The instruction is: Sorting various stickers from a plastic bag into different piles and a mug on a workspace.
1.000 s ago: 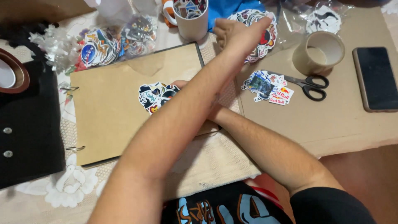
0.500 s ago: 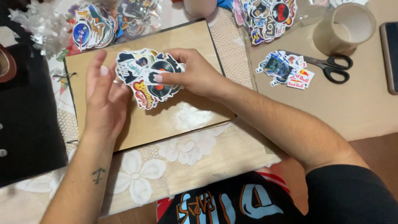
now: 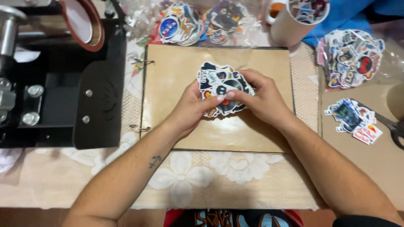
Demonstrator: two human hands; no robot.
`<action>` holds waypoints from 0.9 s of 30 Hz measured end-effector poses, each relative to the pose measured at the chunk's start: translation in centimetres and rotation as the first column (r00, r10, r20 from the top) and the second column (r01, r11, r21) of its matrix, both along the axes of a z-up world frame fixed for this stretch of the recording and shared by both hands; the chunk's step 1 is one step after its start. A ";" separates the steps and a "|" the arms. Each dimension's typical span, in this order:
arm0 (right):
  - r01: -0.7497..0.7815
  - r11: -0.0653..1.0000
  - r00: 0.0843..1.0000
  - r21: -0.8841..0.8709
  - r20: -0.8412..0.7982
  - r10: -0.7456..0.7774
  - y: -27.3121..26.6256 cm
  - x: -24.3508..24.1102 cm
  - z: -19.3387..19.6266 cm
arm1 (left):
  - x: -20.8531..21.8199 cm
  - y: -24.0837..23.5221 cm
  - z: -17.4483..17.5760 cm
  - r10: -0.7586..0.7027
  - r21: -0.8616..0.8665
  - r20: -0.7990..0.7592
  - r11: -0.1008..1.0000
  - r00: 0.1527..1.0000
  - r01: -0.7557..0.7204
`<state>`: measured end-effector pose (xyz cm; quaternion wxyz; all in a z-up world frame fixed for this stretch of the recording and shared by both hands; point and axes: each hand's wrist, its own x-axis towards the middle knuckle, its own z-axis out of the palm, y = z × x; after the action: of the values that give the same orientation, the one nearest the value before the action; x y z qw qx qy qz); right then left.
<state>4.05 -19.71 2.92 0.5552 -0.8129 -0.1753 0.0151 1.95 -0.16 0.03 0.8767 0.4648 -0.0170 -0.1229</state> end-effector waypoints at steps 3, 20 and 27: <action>0.015 0.995 0.991 0.094 -0.135 -0.002 -0.9 0.1 -0.4 | -0.4 -0.1 0.3 0.033 0.021 0.024 0.999 0.999 -0.033; 0.195 0.883 0.946 0.427 -0.319 -0.055 -2.4 -0.6 2.0 | -0.7 0.4 1.0 0.021 -0.089 -0.029 0.996 0.999 -0.023; 0.237 0.859 0.962 0.454 -0.234 -0.142 -4.4 0.8 0.7 | -0.8 0.6 0.9 0.063 -0.095 -0.017 0.993 0.998 -0.064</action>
<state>4.87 -24.11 3.60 0.7515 -0.6586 -0.0378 -0.0052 1.18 0.40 0.88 0.9015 0.4217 -0.0019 -0.0972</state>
